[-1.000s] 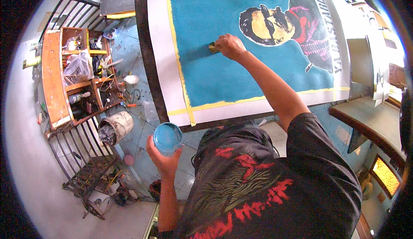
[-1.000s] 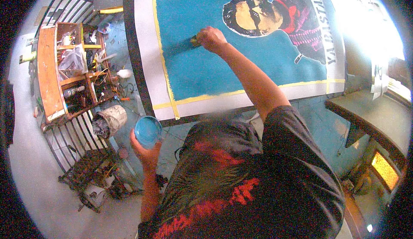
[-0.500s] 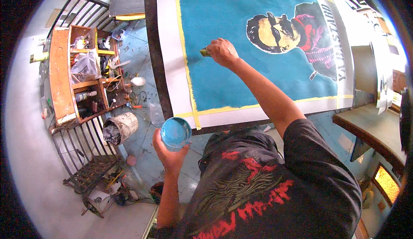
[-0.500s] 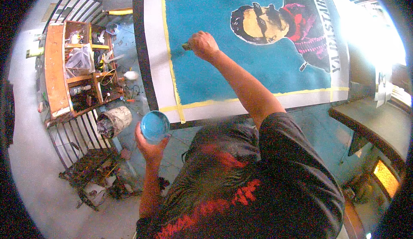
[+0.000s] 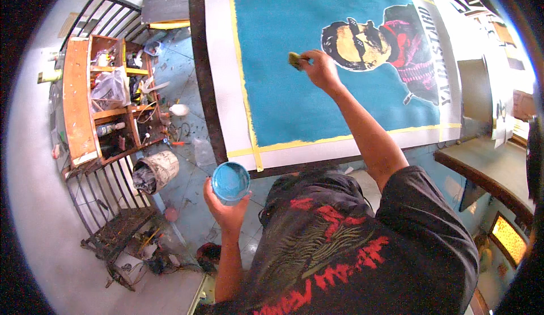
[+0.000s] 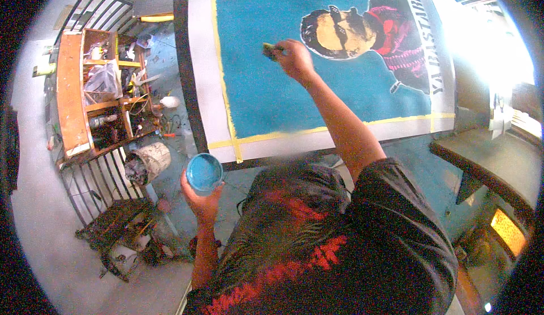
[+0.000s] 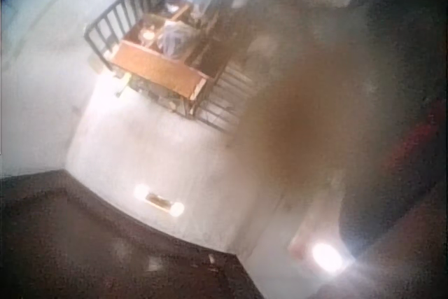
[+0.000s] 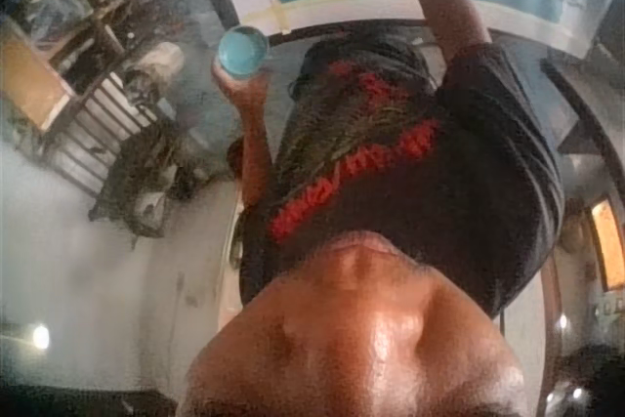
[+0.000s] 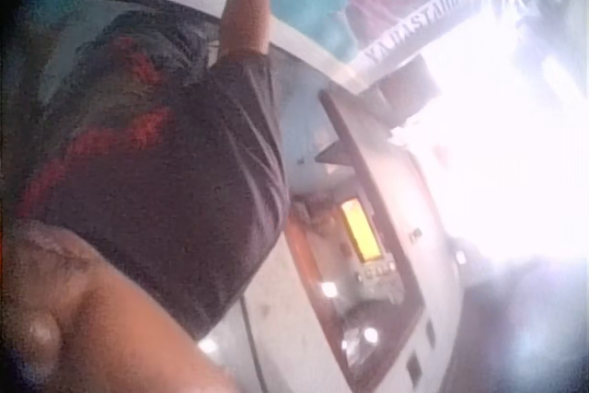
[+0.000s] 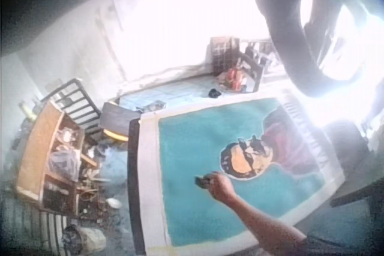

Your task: The person paints a large poster with blue paint using a sponge. They dip the sponge into a small container, apply paint to the poster surface, and periodically refill the container from a larger paint can.

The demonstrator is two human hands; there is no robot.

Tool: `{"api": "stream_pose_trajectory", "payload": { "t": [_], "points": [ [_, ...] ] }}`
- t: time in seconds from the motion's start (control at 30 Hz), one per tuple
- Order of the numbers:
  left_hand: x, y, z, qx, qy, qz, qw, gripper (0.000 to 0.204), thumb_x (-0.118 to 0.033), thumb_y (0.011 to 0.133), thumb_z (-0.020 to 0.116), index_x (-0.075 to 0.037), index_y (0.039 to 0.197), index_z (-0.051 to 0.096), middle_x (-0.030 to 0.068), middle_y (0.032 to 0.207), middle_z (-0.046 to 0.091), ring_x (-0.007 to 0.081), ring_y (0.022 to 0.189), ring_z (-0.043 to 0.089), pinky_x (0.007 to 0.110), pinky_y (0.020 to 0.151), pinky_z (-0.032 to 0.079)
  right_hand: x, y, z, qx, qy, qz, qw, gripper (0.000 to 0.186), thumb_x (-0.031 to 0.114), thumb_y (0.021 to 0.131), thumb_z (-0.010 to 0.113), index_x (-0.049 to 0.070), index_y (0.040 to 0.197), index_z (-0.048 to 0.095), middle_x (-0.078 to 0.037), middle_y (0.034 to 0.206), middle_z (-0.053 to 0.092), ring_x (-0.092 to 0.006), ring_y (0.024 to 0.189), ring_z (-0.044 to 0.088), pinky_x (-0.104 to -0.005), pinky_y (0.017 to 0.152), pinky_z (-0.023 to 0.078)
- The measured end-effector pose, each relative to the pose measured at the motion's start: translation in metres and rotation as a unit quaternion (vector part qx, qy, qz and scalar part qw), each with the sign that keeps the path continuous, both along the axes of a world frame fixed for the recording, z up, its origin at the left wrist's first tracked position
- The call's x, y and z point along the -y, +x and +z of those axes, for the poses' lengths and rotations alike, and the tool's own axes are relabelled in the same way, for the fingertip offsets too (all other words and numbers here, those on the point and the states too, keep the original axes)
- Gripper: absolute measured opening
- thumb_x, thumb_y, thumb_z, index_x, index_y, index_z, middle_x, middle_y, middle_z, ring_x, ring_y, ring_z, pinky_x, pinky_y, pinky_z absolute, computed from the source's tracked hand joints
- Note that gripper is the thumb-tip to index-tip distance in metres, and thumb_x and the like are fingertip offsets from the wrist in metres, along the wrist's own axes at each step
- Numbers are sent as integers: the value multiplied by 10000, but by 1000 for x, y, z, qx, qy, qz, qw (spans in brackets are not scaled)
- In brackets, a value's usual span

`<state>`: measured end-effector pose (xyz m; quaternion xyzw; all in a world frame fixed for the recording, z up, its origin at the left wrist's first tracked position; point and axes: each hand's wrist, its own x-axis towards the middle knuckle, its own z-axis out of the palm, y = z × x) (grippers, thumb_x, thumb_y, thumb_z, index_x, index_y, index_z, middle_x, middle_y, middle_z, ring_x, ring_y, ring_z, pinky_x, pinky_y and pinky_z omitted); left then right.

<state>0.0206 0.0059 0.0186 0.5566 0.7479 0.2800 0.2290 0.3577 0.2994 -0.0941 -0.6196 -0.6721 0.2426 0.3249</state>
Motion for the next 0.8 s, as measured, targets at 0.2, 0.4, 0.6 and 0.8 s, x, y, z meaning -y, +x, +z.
{"api": "stream_pose_trajectory", "payload": {
  "t": [0.2, 0.4, 0.6, 0.8],
  "points": [
    [8, 2, -14, 17, 1, 3, 1000, 1045, -265, 591, 927, 1, 1417, 344, 209, 1400, 412, 374, 1299, 421, 491, 1090, 339, 60, 95, 17, 103, -25, -73, 992, 176, 170, 823, 669, 51, 944, 713, -154, 934, 685, -344, 924, 643, -433, 824, 504],
    [-4, 13, -11, 35, 1, -7, 999, 1032, -235, 586, 926, 1, 1410, 351, 203, 1386, 425, 370, 1284, 433, 490, 1087, 342, 71, 110, -7, 164, -47, -24, 985, 173, 188, 814, 693, 54, 924, 699, -127, 878, 660, -334, 897, 623, -432, 818, 490],
    [-5, 21, -6, 11, 0, -21, 1000, 1019, -199, 601, 911, -2, 1418, 334, 189, 1382, 439, 332, 1283, 445, 467, 1087, 350, 40, 93, -17, 194, -63, 44, 978, 179, 245, 857, 588, 101, 821, 688, -140, 890, 650, -345, 927, 627, -476, 828, 496],
    [0, 35, 0, 17, -11, 7, 1000, 1036, -264, 590, 921, 13, 1411, 353, 204, 1388, 428, 365, 1288, 433, 484, 1087, 345, -1, 80, -29, 213, -96, 125, 964, 124, 167, 799, 625, 87, 855, 701, -121, 858, 649, -335, 877, 628, -453, 774, 500]
  ]
}}
